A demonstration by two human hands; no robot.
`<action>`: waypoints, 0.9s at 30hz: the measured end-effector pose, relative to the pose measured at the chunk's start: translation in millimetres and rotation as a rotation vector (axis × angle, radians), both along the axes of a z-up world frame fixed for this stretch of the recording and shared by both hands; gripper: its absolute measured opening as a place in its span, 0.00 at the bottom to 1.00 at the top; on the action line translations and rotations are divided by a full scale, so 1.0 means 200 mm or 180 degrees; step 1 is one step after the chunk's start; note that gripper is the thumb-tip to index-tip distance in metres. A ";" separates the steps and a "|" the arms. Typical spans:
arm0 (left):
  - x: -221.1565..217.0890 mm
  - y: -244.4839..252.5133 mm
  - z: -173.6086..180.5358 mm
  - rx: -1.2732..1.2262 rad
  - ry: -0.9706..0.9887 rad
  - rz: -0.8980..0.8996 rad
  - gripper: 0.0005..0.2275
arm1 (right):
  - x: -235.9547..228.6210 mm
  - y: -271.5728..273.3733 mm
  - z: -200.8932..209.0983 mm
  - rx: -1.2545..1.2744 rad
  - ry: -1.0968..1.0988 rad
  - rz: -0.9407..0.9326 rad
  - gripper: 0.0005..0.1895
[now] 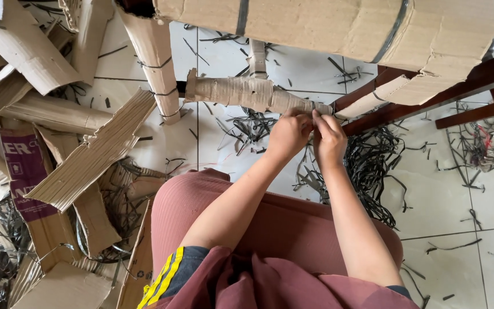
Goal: Wrapping cardboard around the legs of a wooden chair and securing it with plastic ties, then trimming the excess with scissors.
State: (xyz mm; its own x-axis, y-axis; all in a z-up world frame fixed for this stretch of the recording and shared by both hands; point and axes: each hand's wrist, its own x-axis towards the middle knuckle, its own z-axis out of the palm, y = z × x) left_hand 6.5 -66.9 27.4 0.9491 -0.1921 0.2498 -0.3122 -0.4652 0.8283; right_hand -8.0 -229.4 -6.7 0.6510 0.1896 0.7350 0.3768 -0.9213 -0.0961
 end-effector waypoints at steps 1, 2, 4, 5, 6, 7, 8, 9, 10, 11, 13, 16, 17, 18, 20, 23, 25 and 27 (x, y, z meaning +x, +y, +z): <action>0.01 0.00 -0.01 0.0005 0.0002 0.0006 0.05 | 0.02 -0.04 -0.05 0.0005 0.0002 0.0006 0.11; 0.02 -0.01 -0.01 0.0101 -0.0250 0.0030 0.05 | 0.04 -0.08 -0.10 -0.0152 -0.0071 -0.0029 0.13; 0.03 -0.01 -0.05 0.0203 -0.0489 0.0059 0.05 | 0.04 -0.06 -0.05 -0.0303 -0.0133 -0.0058 0.14; 0.05 0.00 -0.08 0.0003 -0.0452 -0.0100 0.04 | 0.01 0.00 0.05 -0.0289 -0.0133 0.0069 0.13; 0.07 0.00 -0.10 -0.0196 -0.0414 -0.0259 0.04 | -0.01 0.05 0.15 -0.0275 -0.0133 0.0195 0.13; 0.07 0.00 -0.09 -0.0192 -0.0413 -0.0267 0.04 | -0.01 0.04 0.17 -0.0270 -0.0133 0.0187 0.13; 0.08 0.01 -0.08 -0.0474 -0.0300 -0.0271 0.04 | 0.00 0.03 0.19 -0.0393 -0.0119 0.0258 0.14; 0.08 0.01 -0.07 -0.0758 -0.0183 -0.0277 0.04 | 0.00 0.02 0.21 -0.0519 -0.0100 0.0326 0.14; 0.09 0.01 -0.08 -0.0757 -0.0178 -0.0287 0.04 | 0.00 0.02 0.21 -0.0517 -0.0096 0.0316 0.14; 0.09 0.01 -0.09 -0.0912 -0.0134 -0.0267 0.04 | 0.00 0.03 0.21 -0.0578 -0.0200 0.0282 0.13; 0.10 0.00 -0.10 -0.1067 -0.0094 -0.0252 0.05 | 0.02 0.00 0.18 -0.0641 -0.0307 0.0244 0.11; 0.09 0.00 -0.11 -0.1272 0.0132 -0.0214 0.03 | 0.06 -0.06 0.06 -0.0686 -0.0401 0.0207 0.09; 0.09 0.00 -0.12 -0.1355 0.0145 -0.0190 0.03 | 0.07 -0.07 0.04 -0.0518 -0.0353 0.0292 0.07; 0.09 0.00 -0.13 -0.1437 0.0159 -0.0166 0.03 | 0.07 -0.08 0.01 -0.0351 -0.0305 0.0377 0.04; 0.08 0.00 -0.11 -0.1489 0.0164 -0.0192 0.04 | 0.07 -0.06 0.02 -0.0039 -0.0214 0.0469 0.05; 0.03 0.01 -0.04 -0.1468 0.0113 -0.0222 0.04 | 0.03 -0.04 0.07 0.0394 -0.0126 0.0621 0.06; 0.01 0.00 -0.01 -0.1393 0.0044 -0.0234 0.04 | 0.00 -0.04 0.10 0.0514 -0.0145 0.0676 0.06; 0.01 -0.02 -0.02 -0.1282 0.0024 -0.0122 0.05 | -0.03 -0.06 0.12 0.0072 -0.0220 0.0546 0.06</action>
